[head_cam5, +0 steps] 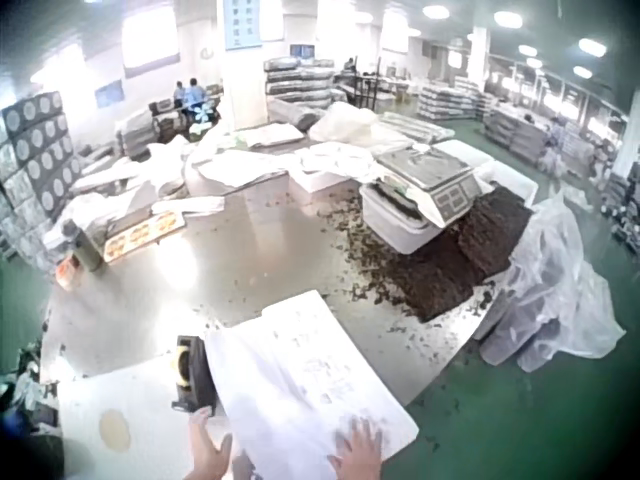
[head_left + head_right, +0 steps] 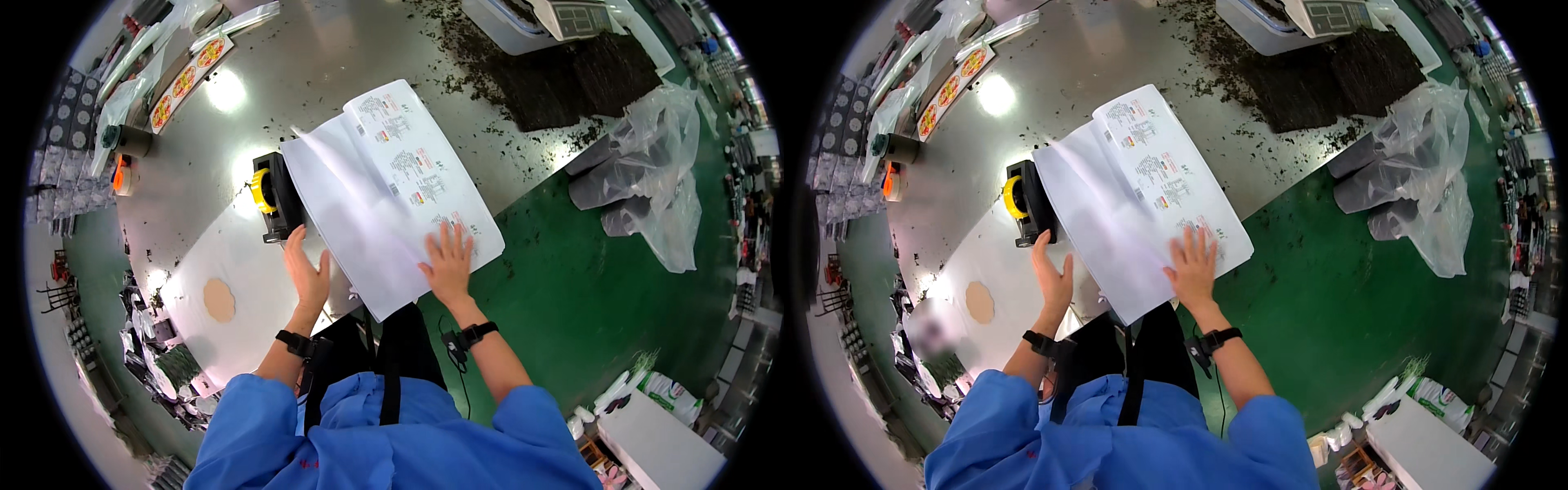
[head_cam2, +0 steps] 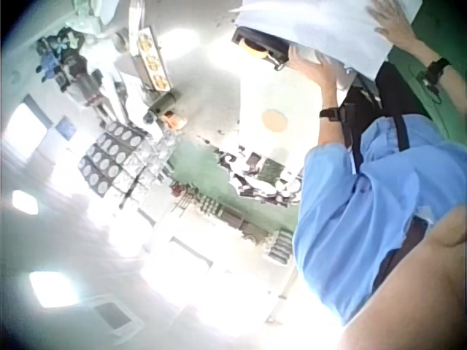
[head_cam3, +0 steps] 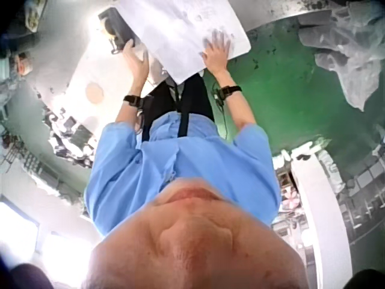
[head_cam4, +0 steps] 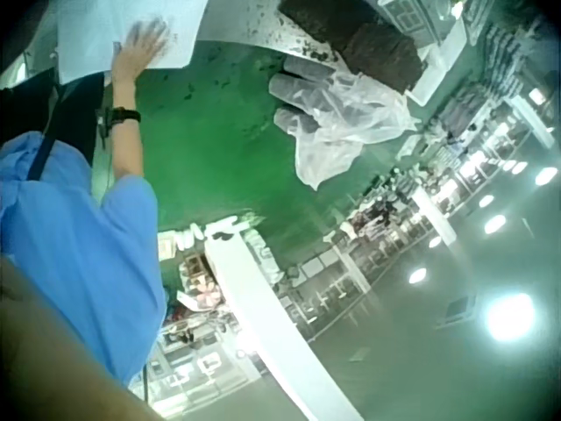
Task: The person repeatedly picks up stacks of dark seaweed sheets, places them into clear plastic bags, folds the bags closed, and applies a round label to each package. The finished packages are stacked on the left side of the stainless steel workbench.
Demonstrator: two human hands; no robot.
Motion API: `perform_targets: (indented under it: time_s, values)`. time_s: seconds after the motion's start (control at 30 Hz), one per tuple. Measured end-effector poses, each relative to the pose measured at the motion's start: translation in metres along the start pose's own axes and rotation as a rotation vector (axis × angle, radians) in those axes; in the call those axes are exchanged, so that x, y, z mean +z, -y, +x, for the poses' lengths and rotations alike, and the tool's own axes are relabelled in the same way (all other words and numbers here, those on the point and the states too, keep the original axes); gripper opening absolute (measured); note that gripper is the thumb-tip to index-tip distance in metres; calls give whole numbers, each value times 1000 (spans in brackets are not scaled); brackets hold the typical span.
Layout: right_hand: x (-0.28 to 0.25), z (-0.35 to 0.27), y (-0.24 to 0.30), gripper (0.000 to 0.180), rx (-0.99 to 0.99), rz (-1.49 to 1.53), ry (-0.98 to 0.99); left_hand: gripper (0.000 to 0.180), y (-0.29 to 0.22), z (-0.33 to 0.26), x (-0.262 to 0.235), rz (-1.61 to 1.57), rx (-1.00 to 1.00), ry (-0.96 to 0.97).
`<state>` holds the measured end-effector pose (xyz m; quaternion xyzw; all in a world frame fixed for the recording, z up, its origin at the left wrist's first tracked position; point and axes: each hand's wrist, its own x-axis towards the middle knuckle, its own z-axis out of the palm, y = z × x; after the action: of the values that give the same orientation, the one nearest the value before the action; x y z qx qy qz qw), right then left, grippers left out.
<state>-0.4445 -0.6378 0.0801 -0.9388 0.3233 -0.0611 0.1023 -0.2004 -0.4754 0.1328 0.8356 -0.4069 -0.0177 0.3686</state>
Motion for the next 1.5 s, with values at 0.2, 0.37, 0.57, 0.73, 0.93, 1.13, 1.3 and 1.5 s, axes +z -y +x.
perform_targets:
  time_s: [0.2, 0.37, 0.57, 0.73, 0.93, 1.13, 1.3, 1.5]
  values:
    - [-3, -14, 43, 73, -116, 377, 59, 62, -72, 62, 37, 142, 330, 331]
    - [11, -64, 43, 45, 20, 523, -11, 79, -19, 63, 104, 519, 26, 665]
    - [51, -76, -3, 42, 1141, 977, -455, 89, 36, 33, 122, 564, 140, 716]
    - [39, -59, -18, 22, 1290, 1696, -383, 82, 25, 45, 101, 450, 139, 584]
    - [36, -55, -27, 18, 1342, 1524, -276, 96, 38, 68, -9, 314, -10, -228]
    - [39, -56, -29, 18, 1353, 1466, -207, 133, 99, 30, -17, -185, -604, -187]
    - [40, -54, -36, 17, 1383, 1468, -166, 114, 90, 33, 3, -266, -749, -264]
    - [32, -56, -28, 18, 1362, 1373, -199, 101, 75, 32, 8, -234, -840, -292]
